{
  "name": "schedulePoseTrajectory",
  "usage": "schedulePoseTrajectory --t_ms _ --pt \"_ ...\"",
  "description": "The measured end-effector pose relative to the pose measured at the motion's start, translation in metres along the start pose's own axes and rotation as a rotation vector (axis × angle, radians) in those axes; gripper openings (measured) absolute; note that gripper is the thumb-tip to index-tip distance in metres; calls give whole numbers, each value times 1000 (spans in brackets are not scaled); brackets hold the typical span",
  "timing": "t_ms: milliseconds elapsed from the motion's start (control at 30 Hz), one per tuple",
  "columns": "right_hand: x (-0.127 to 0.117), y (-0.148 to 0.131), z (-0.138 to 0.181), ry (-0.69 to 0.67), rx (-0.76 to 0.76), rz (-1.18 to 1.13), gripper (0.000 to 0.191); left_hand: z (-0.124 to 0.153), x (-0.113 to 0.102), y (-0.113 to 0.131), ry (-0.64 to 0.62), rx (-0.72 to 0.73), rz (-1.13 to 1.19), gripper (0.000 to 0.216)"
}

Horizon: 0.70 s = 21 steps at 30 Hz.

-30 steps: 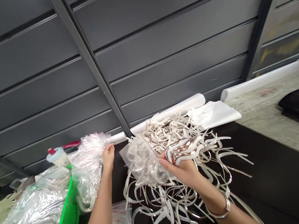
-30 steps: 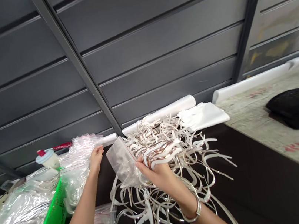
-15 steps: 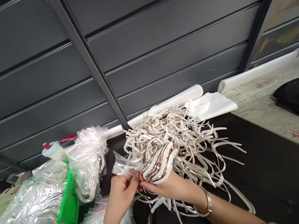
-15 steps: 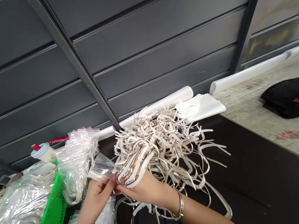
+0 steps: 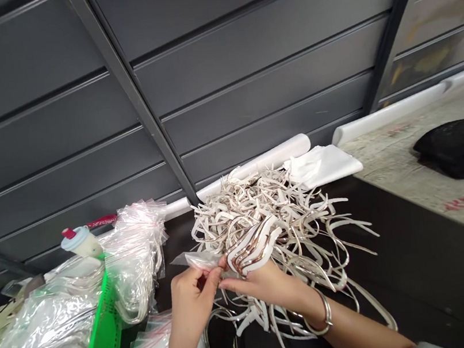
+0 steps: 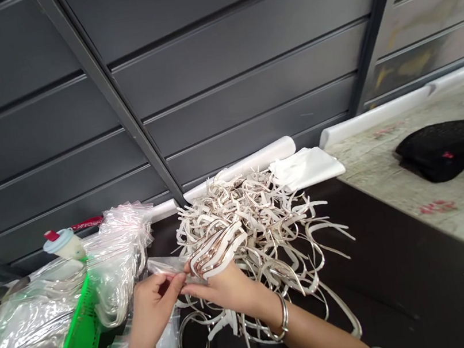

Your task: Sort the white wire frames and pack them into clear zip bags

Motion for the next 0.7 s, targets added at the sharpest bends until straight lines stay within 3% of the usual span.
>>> schedulePoseTrajectory --t_ms 233,400,500,633,700 --pt "5 0 -2 -127 141 -243 11 2 8 0 -47 11 114 30" --pt "-4 2 -5 -78 80 -154 14 2 5 -1 -79 27 158 30" --pt "-15 5 -9 -13 23 -16 20 2 -2 0 35 66 91 30" --pt "-32 9 -15 111 17 132 26 0 -19 -8 330 7 -3 14" --pt "-31 9 -15 78 18 132 26 -1 -23 -8 364 43 -9 36"
Point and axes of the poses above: each hand's wrist, its own z-axis away from the middle knuckle, its own x-axis out of the palm, y = z × x, the point moved 5 cm from there along -z, towards the middle knuckle, and after that the axes turned 15 degrees about y, right-handed, at the moved point
